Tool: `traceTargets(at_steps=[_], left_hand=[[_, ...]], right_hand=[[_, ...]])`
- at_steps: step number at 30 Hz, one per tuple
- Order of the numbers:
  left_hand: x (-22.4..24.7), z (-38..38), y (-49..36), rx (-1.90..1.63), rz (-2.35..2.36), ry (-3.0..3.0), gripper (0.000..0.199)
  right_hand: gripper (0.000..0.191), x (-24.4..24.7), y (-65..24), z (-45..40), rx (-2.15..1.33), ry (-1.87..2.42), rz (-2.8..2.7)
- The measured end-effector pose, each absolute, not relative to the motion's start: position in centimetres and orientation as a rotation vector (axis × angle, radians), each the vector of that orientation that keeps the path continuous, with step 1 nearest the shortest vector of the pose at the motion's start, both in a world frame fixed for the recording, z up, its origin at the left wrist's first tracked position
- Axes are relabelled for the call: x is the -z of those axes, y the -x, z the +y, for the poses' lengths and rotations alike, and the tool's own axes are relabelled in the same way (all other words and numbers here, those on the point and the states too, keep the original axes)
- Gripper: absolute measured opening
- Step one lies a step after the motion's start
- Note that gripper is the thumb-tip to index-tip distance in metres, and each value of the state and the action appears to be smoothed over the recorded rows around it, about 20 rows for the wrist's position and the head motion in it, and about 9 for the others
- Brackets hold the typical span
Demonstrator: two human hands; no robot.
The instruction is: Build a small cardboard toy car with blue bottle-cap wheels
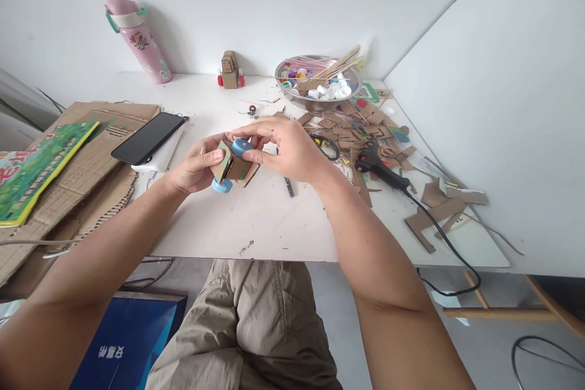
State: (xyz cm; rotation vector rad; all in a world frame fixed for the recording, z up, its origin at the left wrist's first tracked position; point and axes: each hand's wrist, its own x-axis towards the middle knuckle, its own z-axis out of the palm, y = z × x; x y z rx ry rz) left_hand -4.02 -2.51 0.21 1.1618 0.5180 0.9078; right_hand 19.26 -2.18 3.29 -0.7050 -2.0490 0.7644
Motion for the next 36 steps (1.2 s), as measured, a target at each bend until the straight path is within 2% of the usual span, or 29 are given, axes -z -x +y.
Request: traceTargets(at_steps=[6, 11, 20, 27, 36], left_hand=[[-0.58, -2.69, 3.96, -0.907, 0.513, -1.133, 0.068], [-0.47, -2.60, 4.13, -0.909, 0.502, -1.127, 0.067], [-0.31, -2.37, 4.16, -0.908, 0.459, -1.111, 0.063], [-0.22, -2.26, 4.19, -0.907, 0.461, -1.122, 0.061], [-0.42, -2.18, 4.62, -0.907, 0.503, -1.127, 0.070]], right_hand=[[0.042, -2.87, -18.90, -2.15, -0.809, 0.659, -2.001], [0.038, -2.85, -18.91, -2.04, -0.810, 0.628, -2.042], [0.052, -2.83, -18.83, -1.94, -0.844, 0.621, -2.018], [0.050, -2.84, -18.93, -1.89, -0.850, 0.623, -2.031], [0.053, -2.86, -18.70, -1.99, -0.898, 0.648, -2.007]])
